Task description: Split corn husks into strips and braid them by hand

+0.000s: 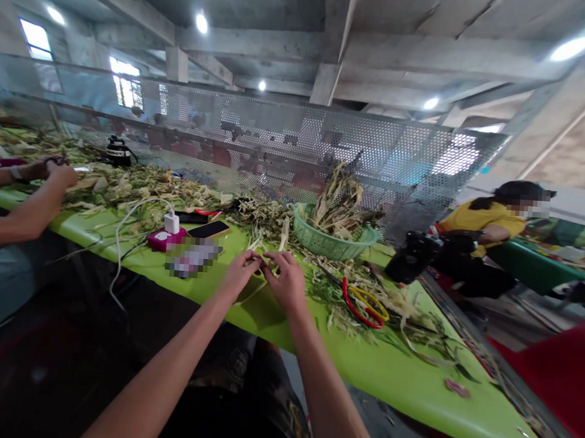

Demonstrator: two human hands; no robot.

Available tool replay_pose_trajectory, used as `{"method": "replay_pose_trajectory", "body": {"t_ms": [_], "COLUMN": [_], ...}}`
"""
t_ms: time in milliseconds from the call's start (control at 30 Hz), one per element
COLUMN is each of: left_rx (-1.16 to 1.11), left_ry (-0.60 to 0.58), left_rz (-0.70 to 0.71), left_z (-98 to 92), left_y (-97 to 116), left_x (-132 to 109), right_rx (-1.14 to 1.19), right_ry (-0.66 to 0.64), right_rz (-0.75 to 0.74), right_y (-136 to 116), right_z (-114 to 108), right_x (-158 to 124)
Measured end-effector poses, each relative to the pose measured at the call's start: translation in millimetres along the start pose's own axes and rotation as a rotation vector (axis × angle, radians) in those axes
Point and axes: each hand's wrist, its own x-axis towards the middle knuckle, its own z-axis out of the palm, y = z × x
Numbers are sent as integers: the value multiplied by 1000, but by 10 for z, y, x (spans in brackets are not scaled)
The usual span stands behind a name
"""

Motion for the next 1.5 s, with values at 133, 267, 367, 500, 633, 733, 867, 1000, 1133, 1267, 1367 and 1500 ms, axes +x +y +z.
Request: {"method": "replay_pose_trajectory", "body": {"t_ms": [133,267,367,500,633,733,867,1000,1133,1267,1367,1500], "left_rx": [-66,-167,-149,-23,157,369,584,814,833,535,268,154], "left_ry": [-17,9,113,336,399,313,48,-74,-169,-161,-102,-111], "left_rz": [-10,-82,-90,-52,-9,144,217,171,111,7,-29,7], "left_z": [6,12,-2,-49,-76,-41,53,108,101,52,16,7], "left_y": [11,-4,-40,-60,12,75,78,70,109,86,48,55], "left_x": [-1,17,38,46,5,-36,-66,-82,-73,-20,8,-5], "right_rx": [-18,-95,-141,-143,-115,-112,-127,-107,-88,-18,36,113], "right_ry": [-30,15,59,94,71,39,-2,22,46,156,274,225], "right_rz": [-9,46,73,116,80,66,36,3,-22,-37,51,172], "right_y": [38,76,106,144,137,104,85,117,105,40,42,102], "right_z": [29,32,17,18,27,23,21,34,36,8,-19,-29], "right_x": [-7,-12,-11,-8,-12,-14,-11,-8,-11,-18,-23,-15]}}
